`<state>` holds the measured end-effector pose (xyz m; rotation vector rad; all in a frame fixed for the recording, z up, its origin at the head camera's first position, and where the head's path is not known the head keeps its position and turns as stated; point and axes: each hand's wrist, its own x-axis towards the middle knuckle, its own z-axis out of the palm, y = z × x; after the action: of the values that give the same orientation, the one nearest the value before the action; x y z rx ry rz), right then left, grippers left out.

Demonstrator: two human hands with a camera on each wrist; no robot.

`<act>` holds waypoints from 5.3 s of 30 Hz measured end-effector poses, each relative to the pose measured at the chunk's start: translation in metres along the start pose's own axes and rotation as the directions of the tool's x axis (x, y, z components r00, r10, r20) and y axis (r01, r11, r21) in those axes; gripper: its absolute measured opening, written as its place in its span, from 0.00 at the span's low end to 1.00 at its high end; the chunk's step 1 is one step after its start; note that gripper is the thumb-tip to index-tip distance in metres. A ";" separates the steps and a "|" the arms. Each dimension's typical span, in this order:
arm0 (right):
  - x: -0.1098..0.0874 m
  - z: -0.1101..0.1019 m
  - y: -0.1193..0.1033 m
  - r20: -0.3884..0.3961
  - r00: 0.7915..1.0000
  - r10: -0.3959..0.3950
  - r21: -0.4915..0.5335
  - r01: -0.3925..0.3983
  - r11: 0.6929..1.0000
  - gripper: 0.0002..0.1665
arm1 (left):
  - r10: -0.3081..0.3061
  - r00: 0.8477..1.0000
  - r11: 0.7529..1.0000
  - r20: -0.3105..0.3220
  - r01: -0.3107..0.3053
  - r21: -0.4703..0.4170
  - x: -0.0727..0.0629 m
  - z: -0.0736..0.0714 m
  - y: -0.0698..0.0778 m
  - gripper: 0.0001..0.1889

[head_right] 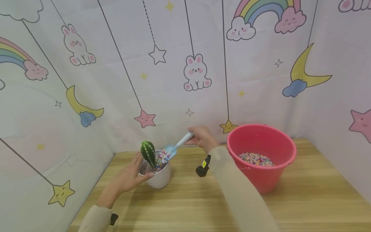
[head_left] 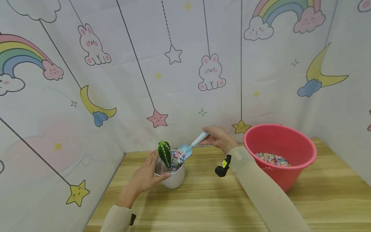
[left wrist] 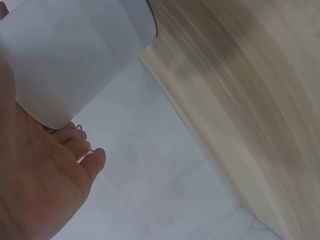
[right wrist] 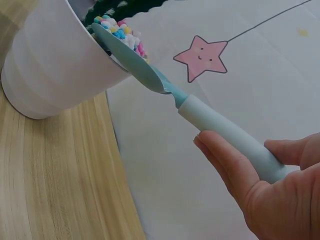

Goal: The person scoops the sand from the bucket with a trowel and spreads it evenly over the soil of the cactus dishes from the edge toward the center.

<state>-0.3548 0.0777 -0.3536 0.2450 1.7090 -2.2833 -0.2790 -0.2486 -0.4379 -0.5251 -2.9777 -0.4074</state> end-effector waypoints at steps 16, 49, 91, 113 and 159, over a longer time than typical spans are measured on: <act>-0.004 0.000 -0.001 0.006 0.998 -0.066 -0.061 0.066 0.996 0.27 | -0.055 0.998 0.996 -0.037 0.058 0.065 -0.005 0.002 0.015 0.64; -0.010 0.001 -0.004 0.017 0.995 -0.099 -0.121 0.101 0.988 0.30 | 0.039 0.998 0.999 0.045 -0.039 -0.005 0.005 -0.018 0.000 0.72; -0.022 -0.007 -0.015 0.003 0.988 -0.155 -0.132 0.154 0.979 0.25 | -0.101 0.994 0.989 -0.039 0.105 0.103 -0.008 0.003 0.035 0.69; -0.027 -0.016 -0.019 0.032 0.988 -0.153 -0.154 0.156 0.976 0.29 | 0.003 1.000 0.999 0.002 -0.003 -0.049 -0.009 0.002 0.011 0.65; -0.032 -0.022 -0.024 0.020 0.979 -0.201 -0.142 0.202 0.969 0.22 | -0.024 0.999 0.999 -0.026 0.023 -0.029 -0.009 0.009 0.026 0.66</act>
<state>-0.3326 0.1087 -0.3282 0.0358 1.9659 -2.2800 -0.2618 -0.2252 -0.4413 -0.4836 -2.9595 -0.4557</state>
